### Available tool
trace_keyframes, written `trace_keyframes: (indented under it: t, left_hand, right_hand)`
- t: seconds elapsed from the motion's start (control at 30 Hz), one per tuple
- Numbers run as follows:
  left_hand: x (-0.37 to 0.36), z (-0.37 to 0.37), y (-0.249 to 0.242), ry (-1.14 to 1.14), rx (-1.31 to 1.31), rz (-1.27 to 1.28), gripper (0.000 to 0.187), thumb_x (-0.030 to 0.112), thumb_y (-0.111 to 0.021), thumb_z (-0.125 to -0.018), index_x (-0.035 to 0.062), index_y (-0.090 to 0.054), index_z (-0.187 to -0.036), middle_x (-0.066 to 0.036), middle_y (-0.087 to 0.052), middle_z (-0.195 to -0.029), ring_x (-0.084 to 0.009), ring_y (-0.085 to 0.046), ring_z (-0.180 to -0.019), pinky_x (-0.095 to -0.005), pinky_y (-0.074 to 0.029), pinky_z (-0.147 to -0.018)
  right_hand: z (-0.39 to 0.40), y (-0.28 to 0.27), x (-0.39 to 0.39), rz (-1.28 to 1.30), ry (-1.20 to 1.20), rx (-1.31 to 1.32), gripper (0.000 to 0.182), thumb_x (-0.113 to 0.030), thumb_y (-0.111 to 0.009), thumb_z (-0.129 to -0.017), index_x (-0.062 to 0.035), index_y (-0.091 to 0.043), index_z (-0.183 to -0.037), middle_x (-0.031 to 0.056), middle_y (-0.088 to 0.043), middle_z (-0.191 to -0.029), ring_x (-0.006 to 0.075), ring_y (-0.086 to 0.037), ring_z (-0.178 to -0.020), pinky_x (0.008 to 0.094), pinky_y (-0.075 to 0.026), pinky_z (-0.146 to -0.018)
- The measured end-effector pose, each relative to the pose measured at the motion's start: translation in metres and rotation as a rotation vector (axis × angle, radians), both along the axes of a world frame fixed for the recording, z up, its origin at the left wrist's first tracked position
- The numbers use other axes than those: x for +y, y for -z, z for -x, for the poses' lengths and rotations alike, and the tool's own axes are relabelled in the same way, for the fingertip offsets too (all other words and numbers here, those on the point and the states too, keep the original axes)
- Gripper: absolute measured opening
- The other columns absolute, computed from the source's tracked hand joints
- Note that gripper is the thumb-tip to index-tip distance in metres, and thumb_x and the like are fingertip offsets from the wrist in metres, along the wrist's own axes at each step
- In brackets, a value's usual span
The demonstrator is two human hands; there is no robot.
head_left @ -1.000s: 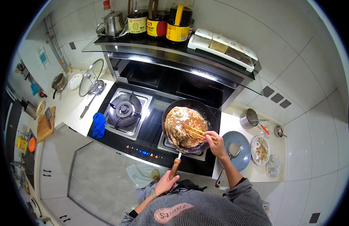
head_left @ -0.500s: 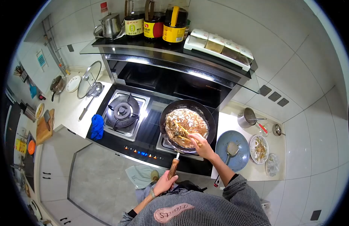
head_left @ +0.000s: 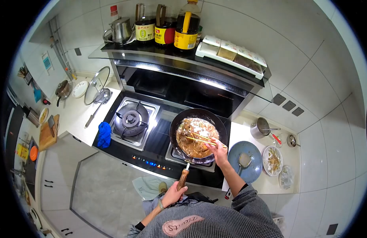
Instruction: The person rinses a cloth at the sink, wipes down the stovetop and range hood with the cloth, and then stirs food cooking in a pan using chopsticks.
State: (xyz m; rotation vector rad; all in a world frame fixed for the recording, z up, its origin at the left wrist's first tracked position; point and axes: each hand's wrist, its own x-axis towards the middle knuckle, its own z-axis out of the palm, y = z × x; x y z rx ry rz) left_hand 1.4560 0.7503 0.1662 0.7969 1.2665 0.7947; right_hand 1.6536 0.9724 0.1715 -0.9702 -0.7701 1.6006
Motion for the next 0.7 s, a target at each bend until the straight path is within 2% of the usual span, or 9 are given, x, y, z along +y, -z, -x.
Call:
trace_keyframes:
  t: [0.13,0.27,0.43,0.5,0.53,0.57,0.63,0.67,0.7]
  left_hand:
    - [0.000,-0.001,0.010,0.000,-0.026,-0.018,0.032,0.026,-0.061,-0.091,0.0005,-0.044,-0.100,-0.001,-0.051,-0.063,-0.0090,-0.052,-0.051,-0.0256,-0.044,-0.046]
    - [-0.001,-0.001,0.012,-0.016,-0.056,-0.003,0.032,0.026,-0.061,-0.091,0.0004,-0.044,-0.099,-0.001,-0.051,-0.063,-0.0092,-0.052,-0.051,-0.0256,-0.044,-0.046]
    - [0.000,0.000,0.010,0.004,-0.010,0.015,0.026,0.021,-0.061,-0.091,0.0058,-0.046,-0.106,0.000,-0.049,-0.065,-0.0088,-0.049,-0.051,-0.0239,-0.041,-0.046]
    - [0.000,0.001,0.010,0.016,0.021,-0.034,0.031,0.028,-0.061,-0.091,0.0016,-0.046,-0.098,-0.001,-0.052,-0.063,-0.0099,-0.053,-0.052,-0.0259,-0.044,-0.047]
    - [0.000,0.001,0.010,0.016,0.022,-0.032,0.031,0.028,-0.061,-0.091,0.0016,-0.046,-0.098,-0.001,-0.052,-0.063,-0.0099,-0.053,-0.052,-0.0259,-0.044,-0.047]
    - [0.000,0.000,0.009,0.009,0.023,-0.036,0.031,0.028,-0.061,-0.091,0.0019,-0.046,-0.098,-0.001,-0.052,-0.063,-0.0098,-0.053,-0.052,-0.0259,-0.044,-0.048]
    - [0.000,-0.001,0.007,0.010,0.024,-0.037,0.031,0.029,-0.061,-0.091,0.0021,-0.046,-0.098,-0.001,-0.052,-0.063,-0.0097,-0.053,-0.052,-0.0259,-0.045,-0.048]
    - [0.000,-0.001,0.005,0.005,0.019,-0.035,0.031,0.029,-0.061,-0.091,0.0022,-0.046,-0.097,-0.001,-0.052,-0.063,-0.0096,-0.053,-0.052,-0.0259,-0.045,-0.048]
    - [0.000,-0.001,0.004,-0.002,0.014,-0.032,0.032,0.029,-0.061,-0.091,0.0023,-0.045,-0.097,-0.001,-0.052,-0.063,-0.0096,-0.053,-0.052,-0.0259,-0.045,-0.048]
  right_hand:
    - [-0.021,0.003,0.005,0.028,0.048,0.101,0.030,-0.015,-0.045,-0.095,0.0112,-0.050,-0.108,0.0295,-0.058,-0.109,0.0386,-0.062,-0.101,0.0390,-0.054,-0.090]
    - [-0.043,0.002,0.007,0.062,0.097,0.128,0.030,-0.014,-0.046,-0.095,0.0133,-0.051,-0.107,0.0307,-0.059,-0.106,0.0371,-0.062,-0.100,0.0396,-0.054,-0.091]
    - [-0.052,-0.015,0.002,0.024,0.139,0.006,0.029,-0.014,-0.046,-0.096,0.0109,-0.055,-0.105,0.0252,-0.062,-0.101,0.0329,-0.065,-0.093,0.0356,-0.056,-0.085]
    - [-0.048,-0.022,0.004,-0.098,0.217,-0.246,0.028,-0.014,-0.045,-0.096,0.0086,-0.058,-0.107,0.0204,-0.063,-0.101,0.0290,-0.066,-0.094,0.0320,-0.056,-0.080]
    - [-0.043,-0.029,0.006,-0.167,0.206,-0.325,0.028,-0.015,-0.046,-0.097,0.0057,-0.059,-0.108,0.0139,-0.063,-0.102,0.0222,-0.066,-0.090,0.0263,-0.055,-0.077]
    - [-0.039,-0.027,0.011,-0.165,0.207,-0.325,0.028,-0.015,-0.046,-0.097,0.0057,-0.059,-0.108,0.0139,-0.063,-0.102,0.0222,-0.066,-0.090,0.0263,-0.055,-0.077]
    - [-0.034,-0.017,0.026,-0.409,0.105,-0.630,0.025,-0.011,-0.049,-0.096,0.0046,-0.060,-0.111,0.0120,-0.064,-0.100,0.0195,-0.066,-0.082,0.0264,-0.054,-0.075]
    - [-0.032,-0.011,0.036,-0.636,0.099,-0.895,0.023,-0.009,-0.051,-0.095,0.0013,-0.062,-0.112,0.0097,-0.063,-0.100,0.0170,-0.065,-0.082,0.0252,-0.051,-0.076]
    - [-0.034,-0.006,0.040,-0.632,0.100,-0.895,0.023,-0.009,-0.051,-0.095,0.0013,-0.062,-0.112,0.0097,-0.063,-0.100,0.0170,-0.065,-0.082,0.0252,-0.051,-0.076]
